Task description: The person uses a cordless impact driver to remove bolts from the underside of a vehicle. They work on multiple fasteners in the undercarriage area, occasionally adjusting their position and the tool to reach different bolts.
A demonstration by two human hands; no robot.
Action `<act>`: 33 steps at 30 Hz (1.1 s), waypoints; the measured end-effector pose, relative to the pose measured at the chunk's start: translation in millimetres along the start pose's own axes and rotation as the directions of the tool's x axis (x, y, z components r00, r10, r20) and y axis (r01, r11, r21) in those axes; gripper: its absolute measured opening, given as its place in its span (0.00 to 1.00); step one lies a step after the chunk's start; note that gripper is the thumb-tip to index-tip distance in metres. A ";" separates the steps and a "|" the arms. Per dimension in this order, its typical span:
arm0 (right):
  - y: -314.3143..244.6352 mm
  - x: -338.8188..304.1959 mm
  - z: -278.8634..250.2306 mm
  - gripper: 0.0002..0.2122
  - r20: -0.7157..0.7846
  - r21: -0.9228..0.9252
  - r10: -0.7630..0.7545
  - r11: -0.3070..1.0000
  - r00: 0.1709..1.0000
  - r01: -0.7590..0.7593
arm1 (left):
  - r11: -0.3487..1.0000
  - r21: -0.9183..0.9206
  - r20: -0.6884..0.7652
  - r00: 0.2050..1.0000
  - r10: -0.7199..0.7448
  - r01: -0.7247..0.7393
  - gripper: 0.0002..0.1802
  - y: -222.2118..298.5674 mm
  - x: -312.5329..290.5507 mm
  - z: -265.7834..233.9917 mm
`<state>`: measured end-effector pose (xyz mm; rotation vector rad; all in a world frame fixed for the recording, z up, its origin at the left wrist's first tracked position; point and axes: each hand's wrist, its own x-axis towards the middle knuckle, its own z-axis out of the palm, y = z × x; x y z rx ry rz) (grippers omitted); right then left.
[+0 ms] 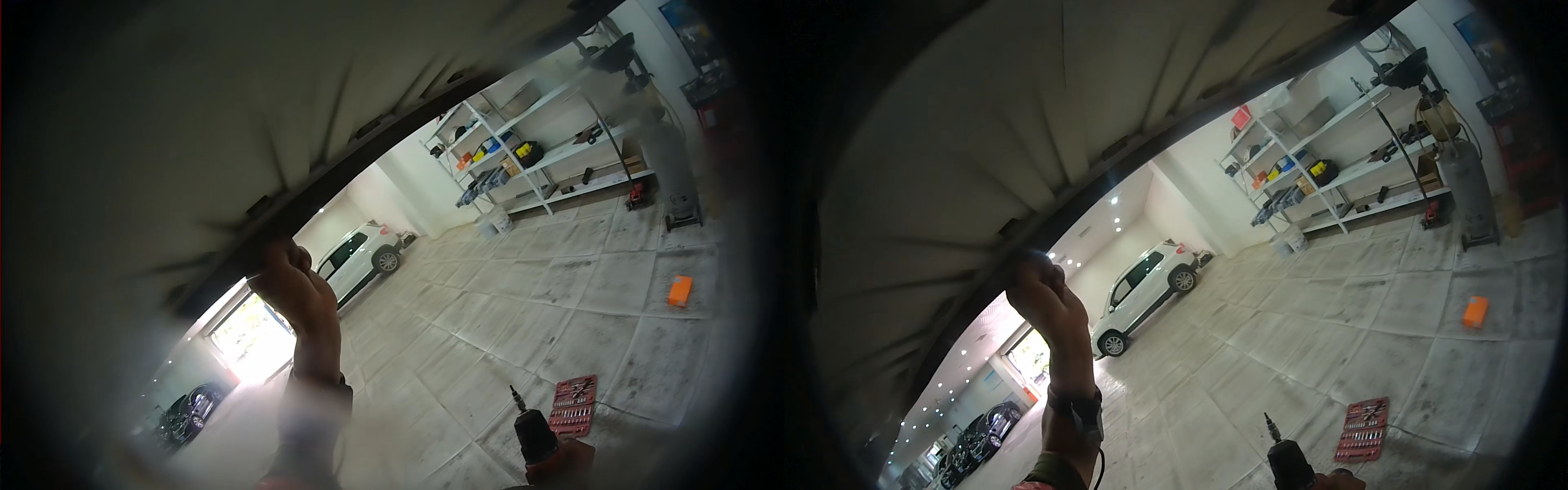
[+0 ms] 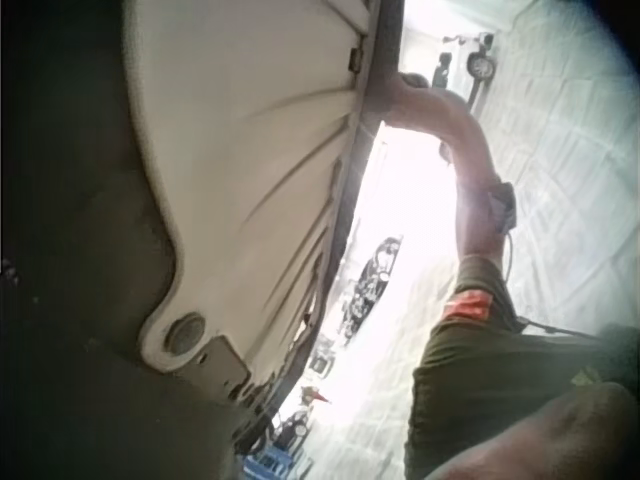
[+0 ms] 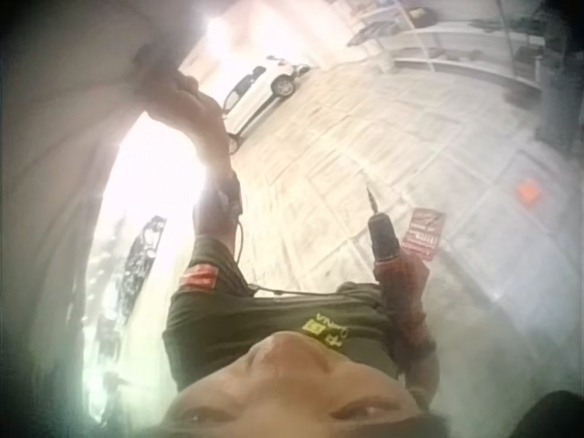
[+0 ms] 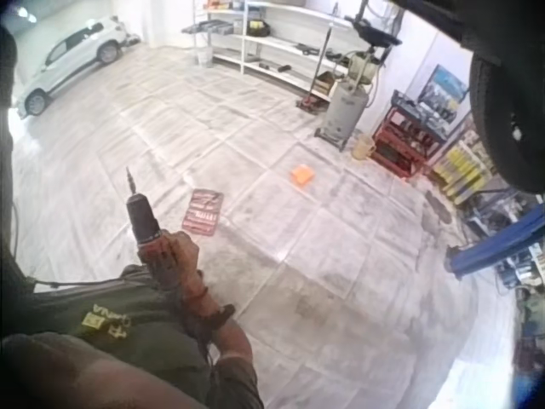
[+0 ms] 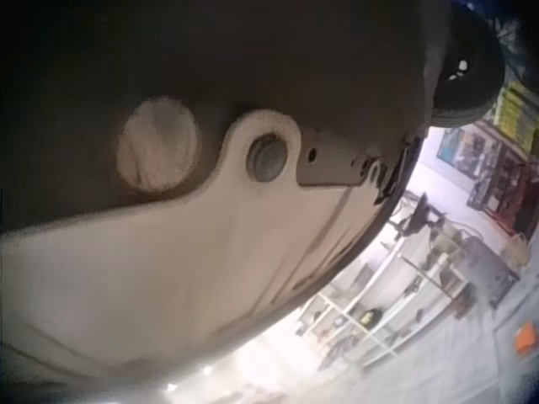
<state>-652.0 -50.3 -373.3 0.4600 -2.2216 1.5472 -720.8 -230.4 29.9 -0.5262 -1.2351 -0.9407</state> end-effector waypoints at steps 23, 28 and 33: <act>21.5 -8.6 1.6 0.09 -0.063 0.068 -0.184 0.980 0.981 0.188 | 0.989 -0.067 -0.008 0.991 -0.134 0.133 0.21 -15.1 -2.6 -7.3; 14.6 -15.3 -9.7 0.10 -0.123 0.125 -0.063 0.989 0.990 0.079 | 0.953 -0.135 -0.061 0.958 -0.282 0.272 0.13 0.9 -32.4 23.0; 21.7 -27.8 -14.6 0.09 -0.137 0.129 -0.077 0.987 0.988 0.095 | 0.904 -0.047 0.369 0.848 -0.379 0.425 0.09 -42.1 -122.4 -19.5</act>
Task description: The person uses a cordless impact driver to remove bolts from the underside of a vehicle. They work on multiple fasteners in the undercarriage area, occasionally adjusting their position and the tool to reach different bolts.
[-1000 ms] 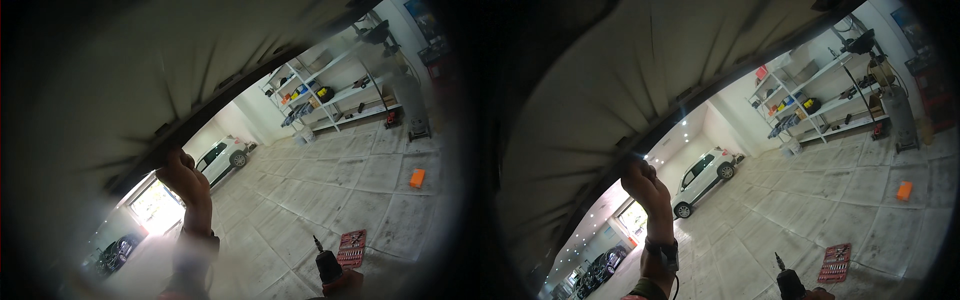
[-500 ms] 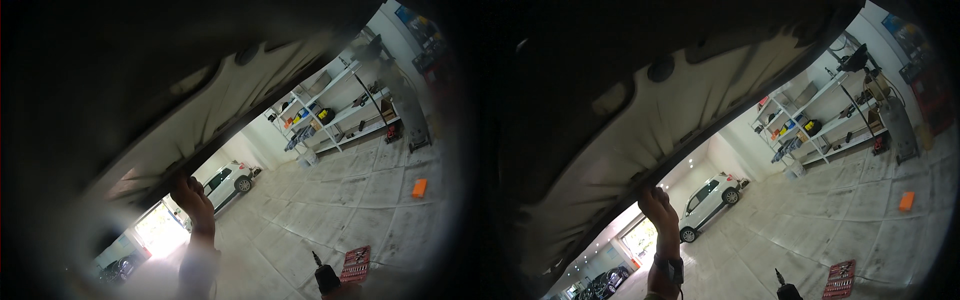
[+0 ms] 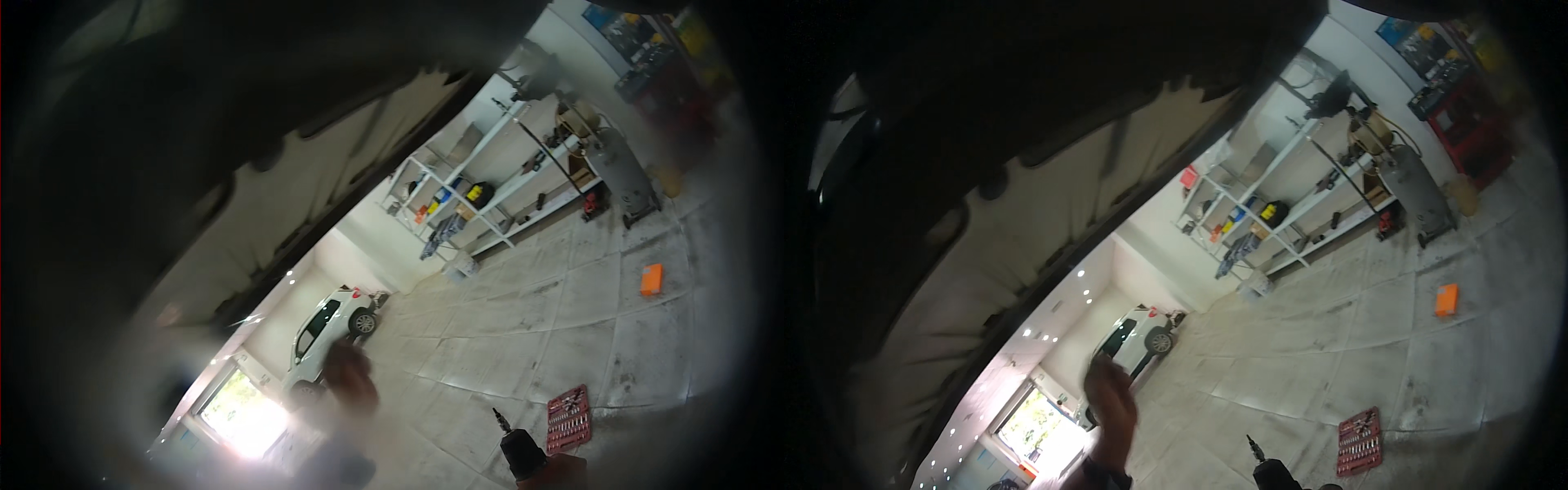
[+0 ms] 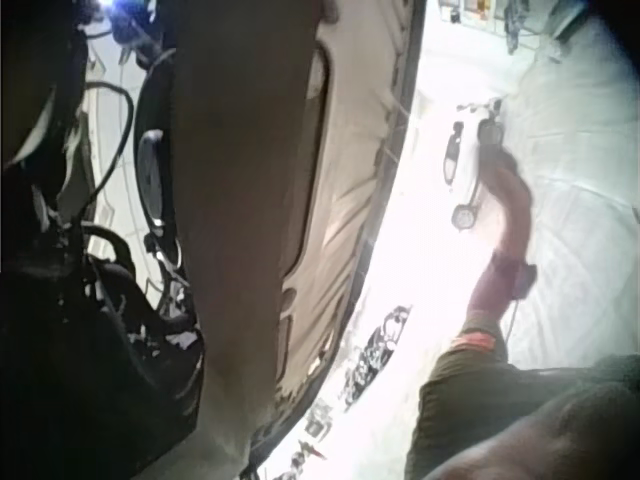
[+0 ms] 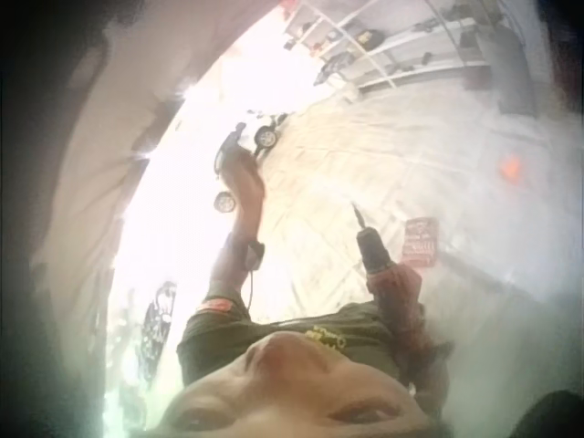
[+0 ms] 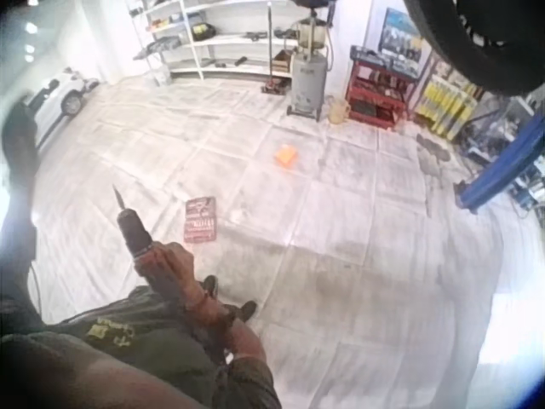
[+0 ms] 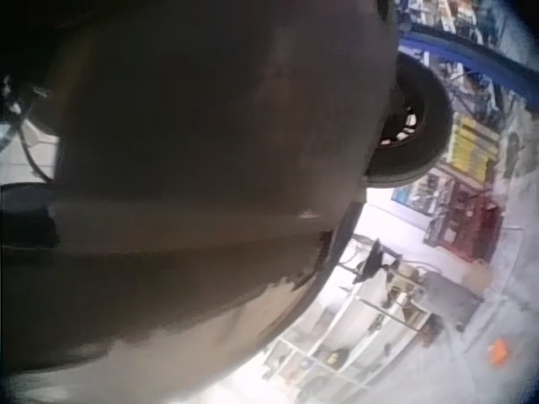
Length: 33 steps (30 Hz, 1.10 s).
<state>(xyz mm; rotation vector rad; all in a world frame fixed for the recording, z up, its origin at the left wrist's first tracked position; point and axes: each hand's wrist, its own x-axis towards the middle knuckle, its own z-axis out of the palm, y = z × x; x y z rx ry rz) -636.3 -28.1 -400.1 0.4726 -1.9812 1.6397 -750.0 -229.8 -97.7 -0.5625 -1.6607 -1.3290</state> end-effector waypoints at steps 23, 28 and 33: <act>63.6 56.2 -29.9 0.12 -0.261 0.052 0.106 0.994 0.959 -0.095 | 0.343 -0.024 0.603 0.287 -0.744 0.939 0.15 -122.3 -163.1 152.5; 96.0 93.5 -18.9 0.10 -0.322 0.106 0.184 0.982 0.929 -0.158 | 0.238 -0.100 0.668 0.243 -0.703 0.966 0.15 -156.2 -130.6 175.7; 183.0 98.1 17.1 0.12 -0.305 -0.026 0.267 0.957 0.914 -0.288 | 0.251 -0.180 0.793 0.291 -0.535 0.951 0.15 -197.7 -104.5 204.9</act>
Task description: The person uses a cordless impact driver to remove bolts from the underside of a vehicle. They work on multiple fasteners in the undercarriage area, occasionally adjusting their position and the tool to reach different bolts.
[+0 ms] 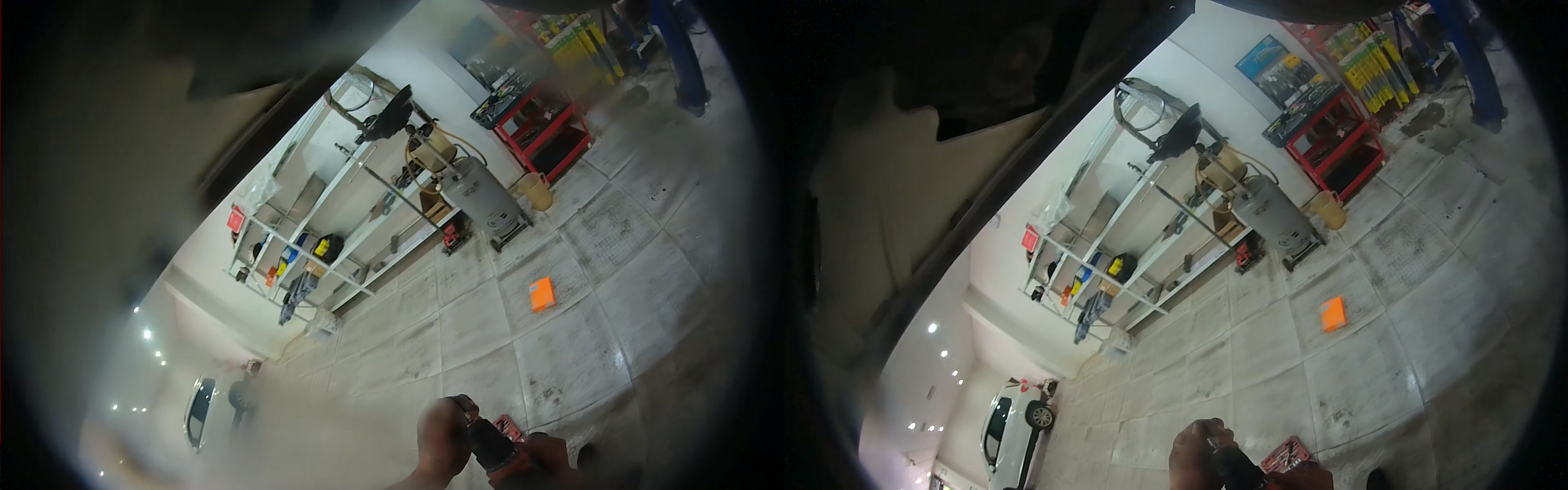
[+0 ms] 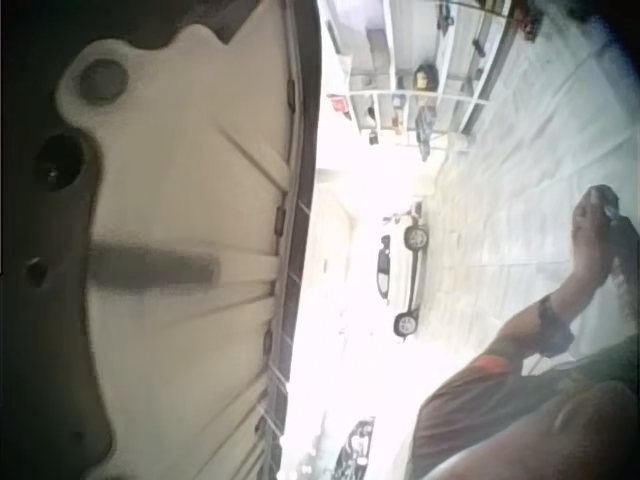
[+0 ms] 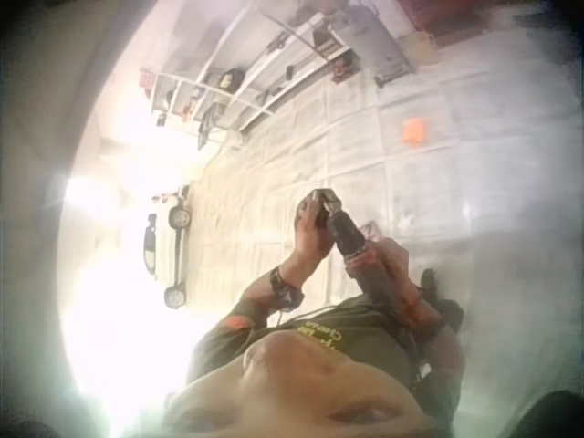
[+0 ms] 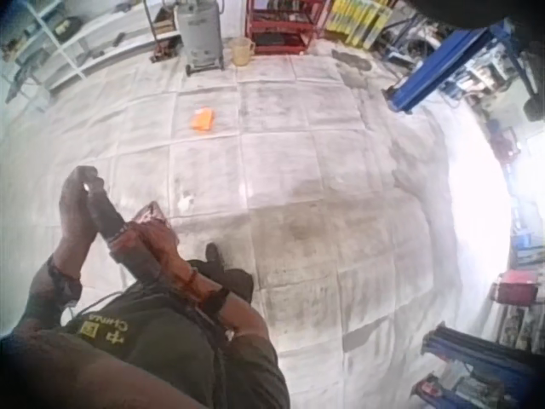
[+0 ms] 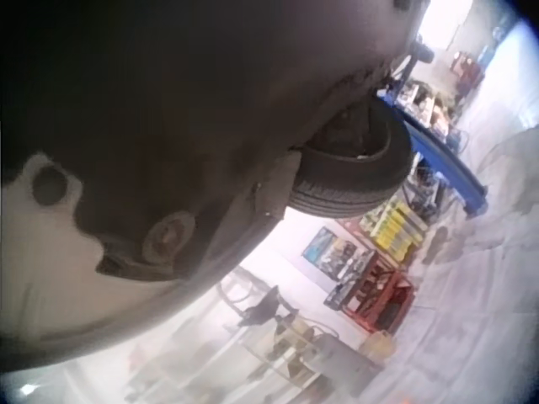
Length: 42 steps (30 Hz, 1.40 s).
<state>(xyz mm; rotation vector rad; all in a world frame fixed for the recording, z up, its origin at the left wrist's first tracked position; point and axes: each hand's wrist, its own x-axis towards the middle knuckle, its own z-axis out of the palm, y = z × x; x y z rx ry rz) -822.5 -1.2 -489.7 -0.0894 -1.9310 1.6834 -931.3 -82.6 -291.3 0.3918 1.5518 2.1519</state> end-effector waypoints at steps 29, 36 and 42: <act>-131.8 377.2 -177.1 0.16 0.323 -0.525 -0.791 0.308 0.520 0.794 | 0.673 0.584 0.090 0.860 0.502 -0.454 0.11 137.4 187.2 171.7; -206.4 448.6 -158.2 0.16 0.176 -0.650 -0.906 0.186 0.384 0.737 | 0.237 0.764 0.220 0.587 0.779 -0.601 0.15 230.4 221.6 185.4; -206.6 465.7 -144.4 0.18 0.114 -0.640 -0.928 0.204 0.354 0.740 | 0.316 0.743 0.189 0.638 0.746 -0.589 0.16 239.9 219.4 200.6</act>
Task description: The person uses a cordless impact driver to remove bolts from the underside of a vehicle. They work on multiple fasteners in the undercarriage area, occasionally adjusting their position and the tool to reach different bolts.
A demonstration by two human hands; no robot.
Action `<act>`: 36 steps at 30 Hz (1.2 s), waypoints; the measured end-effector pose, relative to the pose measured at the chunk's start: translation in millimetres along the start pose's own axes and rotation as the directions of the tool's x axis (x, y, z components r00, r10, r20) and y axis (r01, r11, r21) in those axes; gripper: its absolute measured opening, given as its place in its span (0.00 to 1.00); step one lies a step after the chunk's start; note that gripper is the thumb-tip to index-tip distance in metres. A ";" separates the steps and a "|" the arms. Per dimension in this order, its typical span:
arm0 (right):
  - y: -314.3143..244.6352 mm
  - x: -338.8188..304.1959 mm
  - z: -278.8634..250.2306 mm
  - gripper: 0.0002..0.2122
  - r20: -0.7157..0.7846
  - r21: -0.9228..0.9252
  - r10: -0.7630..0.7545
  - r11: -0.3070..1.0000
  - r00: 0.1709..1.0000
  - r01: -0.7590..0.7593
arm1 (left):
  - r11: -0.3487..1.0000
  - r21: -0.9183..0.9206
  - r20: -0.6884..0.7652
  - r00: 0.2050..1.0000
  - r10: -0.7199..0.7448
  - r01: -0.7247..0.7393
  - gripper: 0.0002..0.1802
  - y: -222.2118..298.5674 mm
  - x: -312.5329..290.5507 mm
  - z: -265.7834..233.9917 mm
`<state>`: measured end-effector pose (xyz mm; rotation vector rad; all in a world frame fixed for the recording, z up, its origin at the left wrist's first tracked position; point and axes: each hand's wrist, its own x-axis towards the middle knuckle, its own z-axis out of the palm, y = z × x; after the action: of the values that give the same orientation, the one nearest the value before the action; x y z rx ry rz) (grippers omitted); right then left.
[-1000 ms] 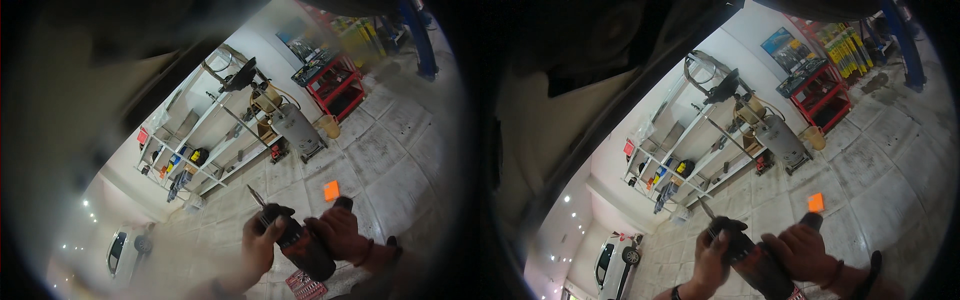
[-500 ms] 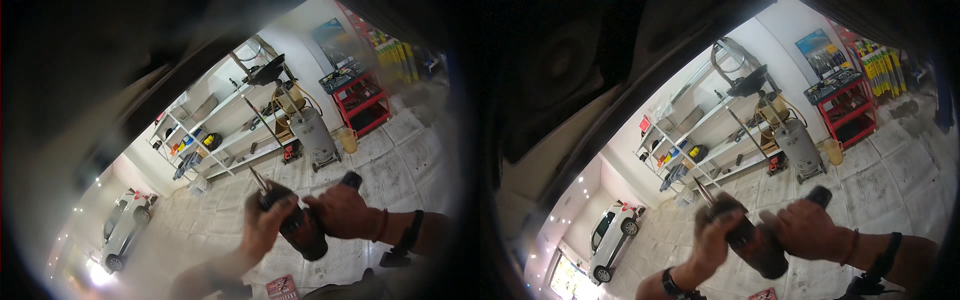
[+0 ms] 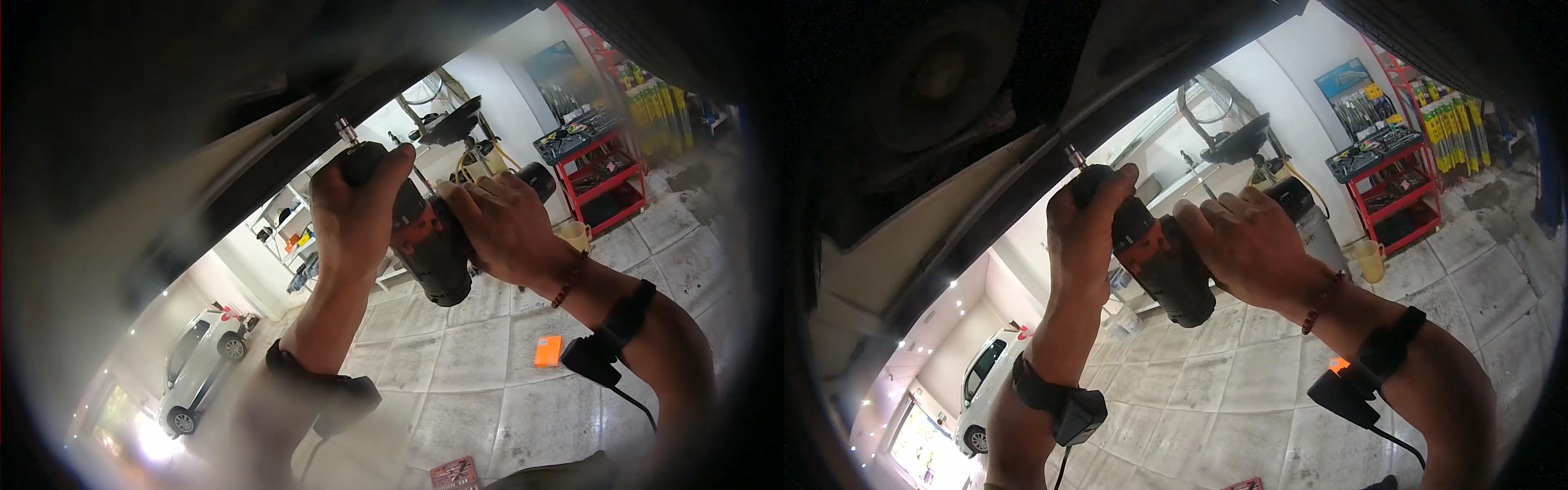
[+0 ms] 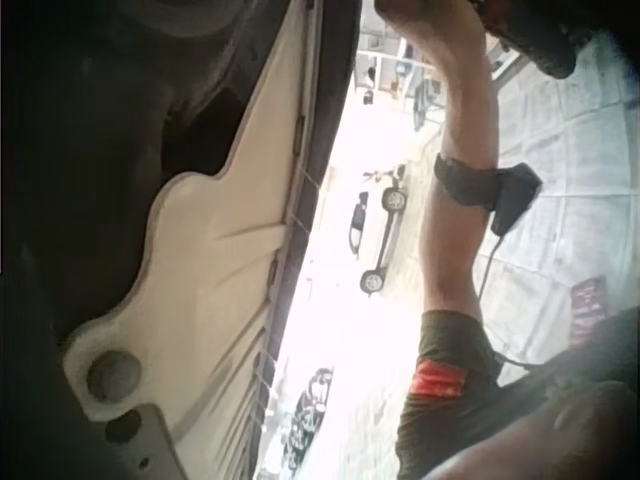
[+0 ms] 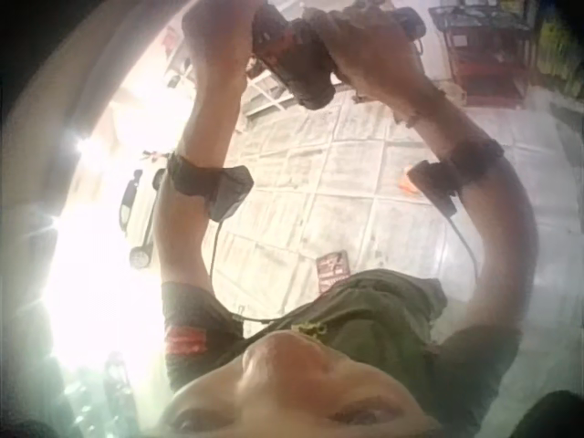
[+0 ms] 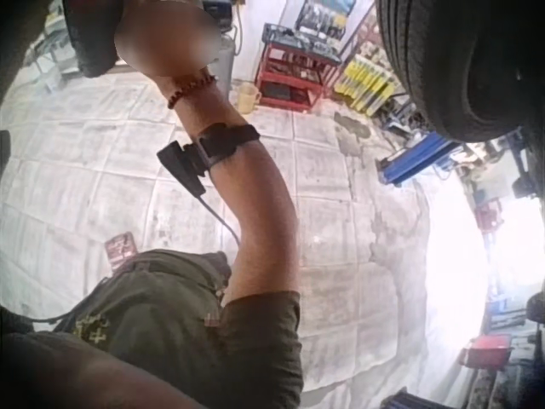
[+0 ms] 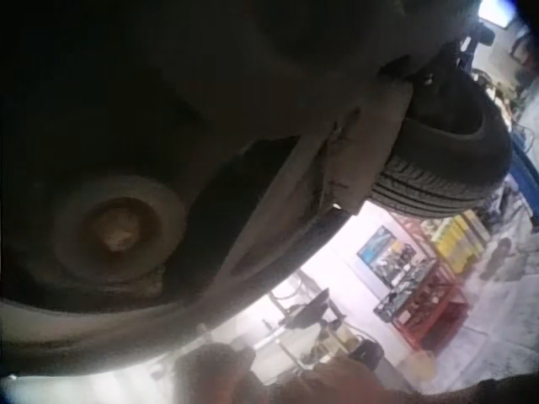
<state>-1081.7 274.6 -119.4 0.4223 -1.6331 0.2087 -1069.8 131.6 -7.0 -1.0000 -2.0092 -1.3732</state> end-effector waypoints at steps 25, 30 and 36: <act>4.7 -0.2 27.2 0.21 -0.080 0.138 0.018 0.990 0.997 -0.006 | 0.992 0.112 -0.096 0.993 0.073 -0.063 0.22 -34.9 -35.7 -6.0; -0.3 3.3 20.8 0.21 -0.031 0.149 0.002 0.989 1.000 0.003 | 0.990 0.111 -0.079 0.992 0.095 -0.086 0.30 -123.7 -99.6 8.1; -4.3 9.8 10.8 0.23 0.081 0.129 0.010 0.991 0.997 -0.020 | 0.974 -0.227 -0.182 0.983 -0.021 -0.021 0.28 -118.1 -93.7 44.6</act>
<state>-1090.5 265.1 -111.4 0.5232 -1.7071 0.3134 -1107.8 120.2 -159.1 -0.9304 -1.7459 -1.6616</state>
